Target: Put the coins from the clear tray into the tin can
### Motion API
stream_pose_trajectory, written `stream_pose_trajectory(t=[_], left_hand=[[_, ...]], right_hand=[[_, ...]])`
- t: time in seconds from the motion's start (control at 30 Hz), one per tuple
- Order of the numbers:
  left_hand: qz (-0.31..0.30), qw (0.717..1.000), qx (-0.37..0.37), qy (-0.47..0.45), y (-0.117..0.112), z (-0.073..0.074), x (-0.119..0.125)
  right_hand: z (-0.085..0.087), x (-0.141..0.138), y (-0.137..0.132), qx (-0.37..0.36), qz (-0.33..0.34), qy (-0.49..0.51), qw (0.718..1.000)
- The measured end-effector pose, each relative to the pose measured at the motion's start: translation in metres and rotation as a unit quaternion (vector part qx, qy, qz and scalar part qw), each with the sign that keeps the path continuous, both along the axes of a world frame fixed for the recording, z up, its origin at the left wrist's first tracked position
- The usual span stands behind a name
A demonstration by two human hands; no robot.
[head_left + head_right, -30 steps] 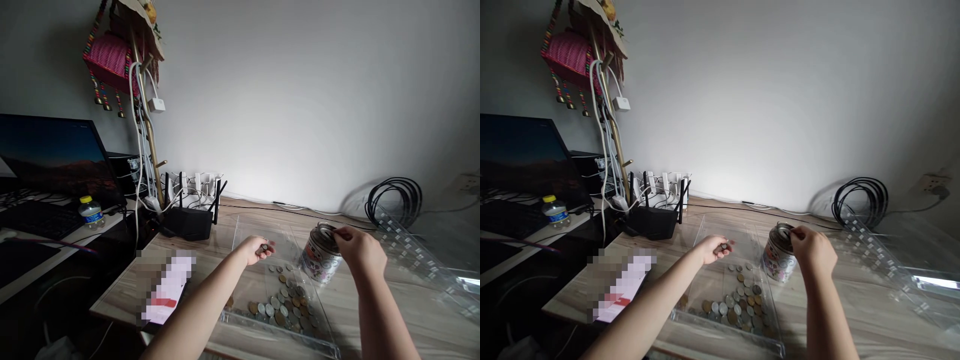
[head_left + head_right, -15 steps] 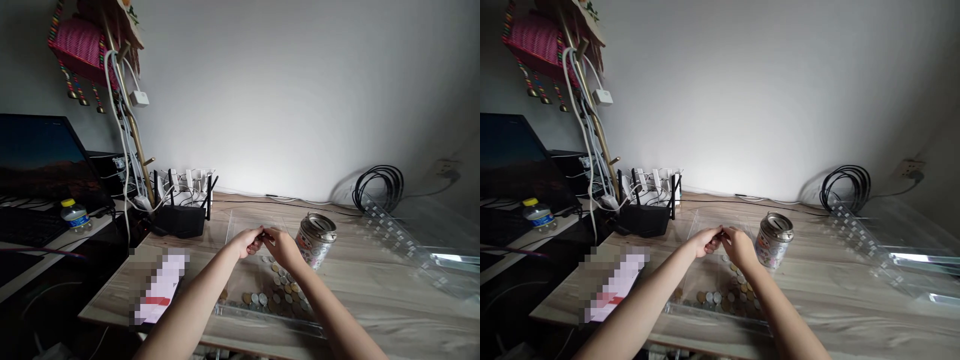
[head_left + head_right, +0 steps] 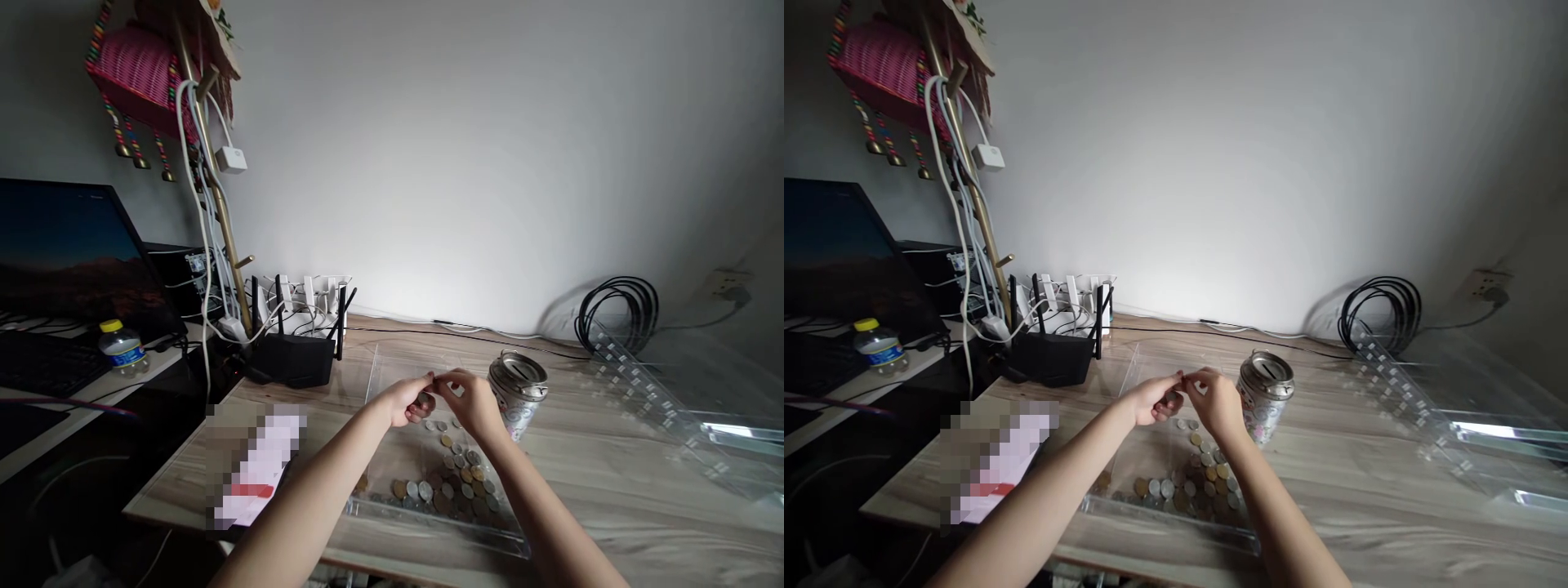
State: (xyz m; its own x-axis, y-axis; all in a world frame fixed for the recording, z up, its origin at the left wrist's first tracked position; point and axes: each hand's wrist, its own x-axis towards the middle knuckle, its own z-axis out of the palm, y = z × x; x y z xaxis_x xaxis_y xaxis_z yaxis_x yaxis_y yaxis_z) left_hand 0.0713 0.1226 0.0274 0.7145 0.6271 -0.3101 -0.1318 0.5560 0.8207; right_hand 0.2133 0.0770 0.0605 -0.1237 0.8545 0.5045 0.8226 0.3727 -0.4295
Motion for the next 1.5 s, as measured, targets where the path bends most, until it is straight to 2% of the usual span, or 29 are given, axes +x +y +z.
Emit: stream_pose_trajectory(t=[0.07,0.17,0.23,0.33,0.43,0.47,0.53,0.6,0.63,0.7,0.77,0.8,0.87,0.93,0.97,1.03,1.1,1.13,1.2,1.3,1.4,1.43,1.5], left_hand=[[0.010,0.998,-0.043,-0.037,0.003,-0.002,0.000],[0.123,0.983,-0.098,-0.093,0.009,-0.007,-0.003],[0.213,0.962,-0.121,-0.119,0.013,-0.010,-0.006],[0.274,0.944,-0.115,-0.141,0.016,-0.013,-0.007],[0.256,0.953,-0.091,-0.135,0.015,-0.013,-0.007],[0.245,0.958,-0.080,-0.126,0.014,-0.013,-0.006],[0.221,0.969,-0.051,-0.094,0.013,-0.012,-0.006],[0.182,0.982,-0.010,-0.045,0.012,-0.012,-0.005],[0.155,0.987,0.014,-0.024,0.011,-0.012,-0.004],[0.104,0.993,0.063,0.002,0.009,-0.013,-0.003],[0.076,0.991,0.111,0.020,0.006,-0.014,-0.002],[0.064,0.989,0.129,0.030,0.005,-0.013,-0.001],[0.031,0.988,0.145,0.039,0.002,-0.013,-0.001],[0.007,0.992,0.121,0.025,0.002,-0.011,-0.001],[0.015,0.995,0.096,0.012,0.003,-0.011,-0.001],[0.066,0.997,0.032,-0.007,0.008,-0.012,-0.003],[0.113,0.993,-0.021,-0.014,0.013,-0.013,-0.004],[0.125,0.992,-0.032,-0.013,0.015,-0.014,-0.005],[0.133,0.991,-0.021,0.000,0.018,-0.015,-0.005],[0.117,0.992,0.036,0.034,0.013,-0.014,-0.003],[0.067,0.993,0.081,0.052,0.005,-0.009,0.001],[0.055,0.992,0.092,0.061,0.003,-0.007,0.001],[0.063,0.986,0.115,0.105,0.000,-0.006,0.003]], right_hand=[[0.008,0.011,0.000,0.054,-0.068,0.016,0.996],[0.023,0.045,0.000,0.118,-0.240,0.011,0.964],[0.029,0.072,0.004,0.100,-0.317,-0.005,0.943],[0.031,0.106,0.011,0.008,-0.320,-0.002,0.948],[0.031,0.116,0.015,-0.046,-0.304,0.002,0.951],[0.031,0.112,0.014,-0.028,-0.309,-0.001,0.951],[0.031,0.096,0.010,0.062,-0.306,-0.006,0.950],[0.027,0.070,0.005,0.143,-0.258,-0.005,0.955],[0.023,0.056,0.003,0.140,-0.213,-0.006,0.967],[0.011,0.027,0.003,0.044,-0.105,-0.018,0.993],[-0.002,0.004,0.005,-0.064,-0.026,-0.036,0.997],[-0.008,-0.004,0.007,-0.096,-0.006,-0.043,0.994],[-0.014,-0.011,0.010,-0.114,0.012,-0.041,0.993],[-0.011,-0.006,0.010,-0.084,0.001,-0.024,0.996],[-0.007,0.000,0.008,-0.048,-0.019,-0.017,0.999],[0.007,0.019,0.003,0.052,-0.098,-0.011,0.994],[0.020,0.046,-0.001,0.125,-0.202,-0.019,0.971],[0.024,0.061,-0.001,0.132,-0.248,-0.025,0.959],[0.030,0.089,0.001,0.093,-0.304,-0.029,0.948],[0.029,0.121,0.009,0.004,-0.299,-0.008,0.954],[0.028,0.129,0.014,-0.044,-0.290,-0.011,0.956],[0.028,0.126,0.013,-0.028,-0.288,-0.021,0.957],[0.029,0.112,0.010,0.064,-0.265,-0.039,0.961]])
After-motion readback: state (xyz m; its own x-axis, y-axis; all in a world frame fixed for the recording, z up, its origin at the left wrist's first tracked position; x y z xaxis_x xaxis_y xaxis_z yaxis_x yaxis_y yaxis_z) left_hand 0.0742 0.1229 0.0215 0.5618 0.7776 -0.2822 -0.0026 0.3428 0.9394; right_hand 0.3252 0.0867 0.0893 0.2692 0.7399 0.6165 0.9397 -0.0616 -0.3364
